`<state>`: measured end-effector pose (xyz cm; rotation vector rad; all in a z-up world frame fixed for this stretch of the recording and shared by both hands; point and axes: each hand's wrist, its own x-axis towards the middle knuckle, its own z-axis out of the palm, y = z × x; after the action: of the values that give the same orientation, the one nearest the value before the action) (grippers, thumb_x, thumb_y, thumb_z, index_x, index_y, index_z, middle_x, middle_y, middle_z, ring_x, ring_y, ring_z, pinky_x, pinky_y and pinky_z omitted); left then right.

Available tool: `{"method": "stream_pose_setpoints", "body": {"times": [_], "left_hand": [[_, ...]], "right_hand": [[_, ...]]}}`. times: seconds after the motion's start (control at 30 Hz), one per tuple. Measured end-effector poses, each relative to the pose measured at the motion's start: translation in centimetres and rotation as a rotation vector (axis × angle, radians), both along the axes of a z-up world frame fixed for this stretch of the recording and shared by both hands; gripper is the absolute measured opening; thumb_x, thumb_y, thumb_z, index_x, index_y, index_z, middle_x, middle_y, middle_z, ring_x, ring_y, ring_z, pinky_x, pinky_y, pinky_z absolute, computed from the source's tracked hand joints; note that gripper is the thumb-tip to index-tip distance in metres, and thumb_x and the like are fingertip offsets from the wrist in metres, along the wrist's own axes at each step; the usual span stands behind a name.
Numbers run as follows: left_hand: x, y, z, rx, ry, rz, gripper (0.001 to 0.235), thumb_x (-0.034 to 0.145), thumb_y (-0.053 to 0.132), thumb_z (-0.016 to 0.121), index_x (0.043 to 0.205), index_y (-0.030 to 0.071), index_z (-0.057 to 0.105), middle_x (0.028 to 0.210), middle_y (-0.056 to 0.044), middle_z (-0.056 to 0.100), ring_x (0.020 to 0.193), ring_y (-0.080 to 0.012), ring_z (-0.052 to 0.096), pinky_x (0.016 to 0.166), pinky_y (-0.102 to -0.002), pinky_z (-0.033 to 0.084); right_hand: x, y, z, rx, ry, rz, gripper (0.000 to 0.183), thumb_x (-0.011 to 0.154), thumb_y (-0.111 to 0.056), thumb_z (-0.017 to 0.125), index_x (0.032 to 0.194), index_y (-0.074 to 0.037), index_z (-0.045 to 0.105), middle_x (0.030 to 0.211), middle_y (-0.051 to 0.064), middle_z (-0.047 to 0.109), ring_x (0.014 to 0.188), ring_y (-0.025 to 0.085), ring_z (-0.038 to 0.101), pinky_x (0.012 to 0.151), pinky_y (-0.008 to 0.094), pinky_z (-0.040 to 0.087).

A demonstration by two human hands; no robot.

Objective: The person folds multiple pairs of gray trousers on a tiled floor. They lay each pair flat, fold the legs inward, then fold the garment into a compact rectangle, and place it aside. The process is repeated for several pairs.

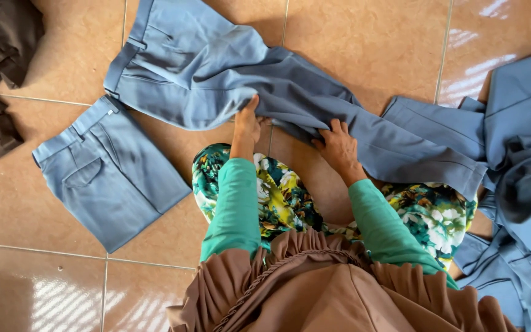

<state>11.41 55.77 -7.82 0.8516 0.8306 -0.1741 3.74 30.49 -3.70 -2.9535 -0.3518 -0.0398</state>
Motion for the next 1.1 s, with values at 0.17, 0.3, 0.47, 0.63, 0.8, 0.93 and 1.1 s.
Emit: {"method": "stream_pose_setpoints", "body": {"times": [0.17,0.3,0.47,0.63,0.8,0.93,1.1], "left_hand": [[2.7,-0.5,9.1,0.001,-0.181,0.036,0.069,0.096,0.032,0.072,0.148,-0.002,0.043,0.148,-0.030,0.048,0.123,-0.0553,0.058,0.088,-0.061,0.059],[4.8,-0.5,14.4,-0.020,-0.154,0.135,0.062,0.079,0.031,0.074,0.136,0.011,0.061,0.130,-0.008,0.066,0.114,-0.0253,0.064,0.076,-0.041,0.059],[9.7,-1.4,14.9,-0.037,-0.157,0.124,0.055,0.080,0.030,0.072,0.129,0.006,0.064,0.124,-0.010,0.070,0.112,-0.0275,0.068,0.079,-0.044,0.061],[12.8,-1.2,15.2,-0.051,-0.221,0.207,0.052,0.066,0.031,0.084,0.109,0.004,0.069,0.093,-0.009,0.072,0.078,-0.0242,0.069,0.058,-0.038,0.057],[8.6,3.3,14.9,-0.148,-0.247,0.430,0.055,0.067,0.031,0.082,0.112,0.001,0.073,0.110,-0.017,0.074,0.102,-0.0335,0.069,0.095,-0.050,0.059],[6.7,9.5,5.1,-0.020,-0.145,0.604,0.069,0.079,0.047,0.083,0.131,0.009,0.060,0.137,-0.027,0.055,0.116,-0.0459,0.063,0.099,-0.061,0.050],[3.0,11.6,1.6,0.430,0.346,0.435,0.074,0.082,0.059,0.073,0.134,0.006,0.062,0.134,-0.023,0.061,0.121,-0.0344,0.067,0.100,-0.048,0.059]], "right_hand": [[1.0,-2.5,3.0,-0.029,0.049,-0.114,0.028,0.083,-0.044,0.079,0.100,-0.022,0.076,0.112,0.003,0.052,0.108,0.027,0.058,0.074,0.047,0.062],[3.1,-7.5,2.9,-0.002,0.024,-0.171,0.028,0.090,-0.043,0.076,0.098,-0.016,0.074,0.117,0.010,0.060,0.116,0.032,0.058,0.058,0.060,0.054],[6.5,-15.4,3.7,-0.078,-0.193,-0.214,0.033,0.093,-0.049,0.075,0.096,-0.016,0.074,0.122,0.011,0.067,0.102,0.033,0.065,0.061,0.055,0.051],[6.7,-18.7,11.7,0.087,-0.551,-0.122,0.024,0.088,-0.028,0.092,0.096,-0.012,0.076,0.098,0.004,0.065,0.089,0.026,0.068,0.067,0.040,0.050],[1.3,-14.0,12.9,0.153,-0.506,0.179,0.008,0.087,-0.010,0.075,0.093,-0.011,0.070,0.097,0.009,0.068,0.086,0.031,0.061,0.081,0.043,0.048],[-2.4,-9.2,2.3,0.186,-0.445,0.209,0.007,0.083,-0.021,0.074,0.087,-0.021,0.068,0.094,0.006,0.065,0.075,0.030,0.064,0.062,0.043,0.050],[-4.8,-7.1,-1.9,-0.029,-0.052,0.194,0.018,0.090,-0.033,0.069,0.104,-0.023,0.066,0.125,0.004,0.055,0.107,0.027,0.059,0.070,0.040,0.055]]}}
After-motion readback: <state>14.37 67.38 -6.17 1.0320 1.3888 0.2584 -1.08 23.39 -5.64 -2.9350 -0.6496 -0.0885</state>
